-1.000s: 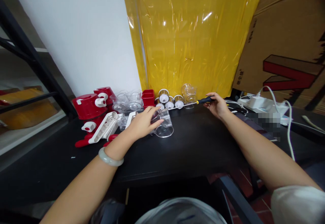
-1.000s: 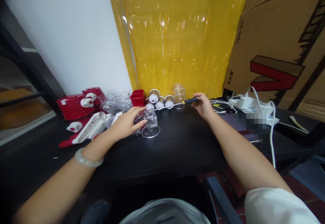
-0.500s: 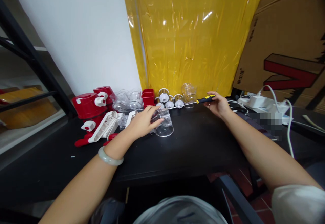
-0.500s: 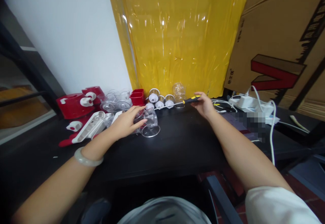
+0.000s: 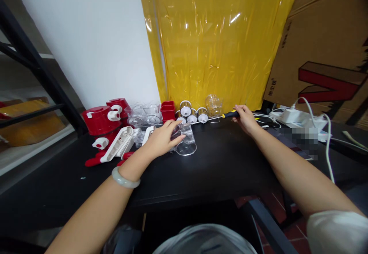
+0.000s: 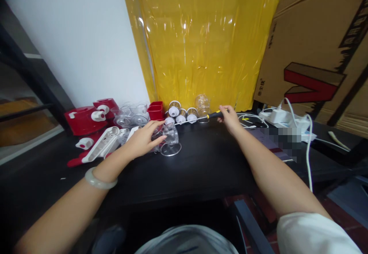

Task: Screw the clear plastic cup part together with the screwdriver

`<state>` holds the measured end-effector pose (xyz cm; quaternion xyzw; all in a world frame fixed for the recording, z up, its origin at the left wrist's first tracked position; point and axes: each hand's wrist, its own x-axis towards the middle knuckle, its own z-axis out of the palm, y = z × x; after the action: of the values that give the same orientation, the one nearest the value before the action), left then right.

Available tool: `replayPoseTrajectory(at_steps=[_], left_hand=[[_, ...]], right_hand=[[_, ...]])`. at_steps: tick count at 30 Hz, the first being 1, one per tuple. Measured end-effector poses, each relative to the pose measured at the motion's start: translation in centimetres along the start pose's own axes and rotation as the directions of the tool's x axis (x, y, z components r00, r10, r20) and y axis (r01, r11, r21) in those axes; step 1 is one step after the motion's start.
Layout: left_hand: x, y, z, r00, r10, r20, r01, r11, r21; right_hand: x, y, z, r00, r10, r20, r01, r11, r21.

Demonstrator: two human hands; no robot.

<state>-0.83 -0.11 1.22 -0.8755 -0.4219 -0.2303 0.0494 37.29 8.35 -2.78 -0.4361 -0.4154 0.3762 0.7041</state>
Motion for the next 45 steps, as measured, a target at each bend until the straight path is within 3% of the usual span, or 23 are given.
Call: replayPoseTrajectory(at_steps=[11, 17, 21, 27, 45], left_hand=[[-0.2, 0.1, -0.1, 1.000, 0.005, -0.001, -0.005, 1.000, -0.014], [-0.1, 0.7, -0.1, 0.984, 0.176, 0.007, -0.176, 0.981, 0.086], [0.2, 0.9, 0.2, 0.973, 0.232, 0.009, -0.230, 0.958, 0.172], [0.2, 1.0, 0.6, 0.967, 0.253, -0.017, -0.244, 0.947, 0.208], [0.1, 1.0, 0.9, 0.957, 0.285, -0.056, -0.268, 0.941, 0.206]], right_hand=[[-0.8, -0.7, 0.7, 0.997, 0.068, 0.024, -0.071, 0.988, 0.141], [-1.0, -0.7, 0.9, 0.998, 0.059, 0.035, -0.063, 0.989, 0.134], [-1.0, -0.6, 0.8, 0.998, 0.041, 0.048, -0.047, 0.990, 0.135], [-0.8, -0.4, 0.7, 0.998, 0.007, 0.063, -0.015, 0.992, 0.127], [-0.5, -0.7, 0.8, 0.999, -0.001, -0.036, 0.006, 0.987, 0.160]])
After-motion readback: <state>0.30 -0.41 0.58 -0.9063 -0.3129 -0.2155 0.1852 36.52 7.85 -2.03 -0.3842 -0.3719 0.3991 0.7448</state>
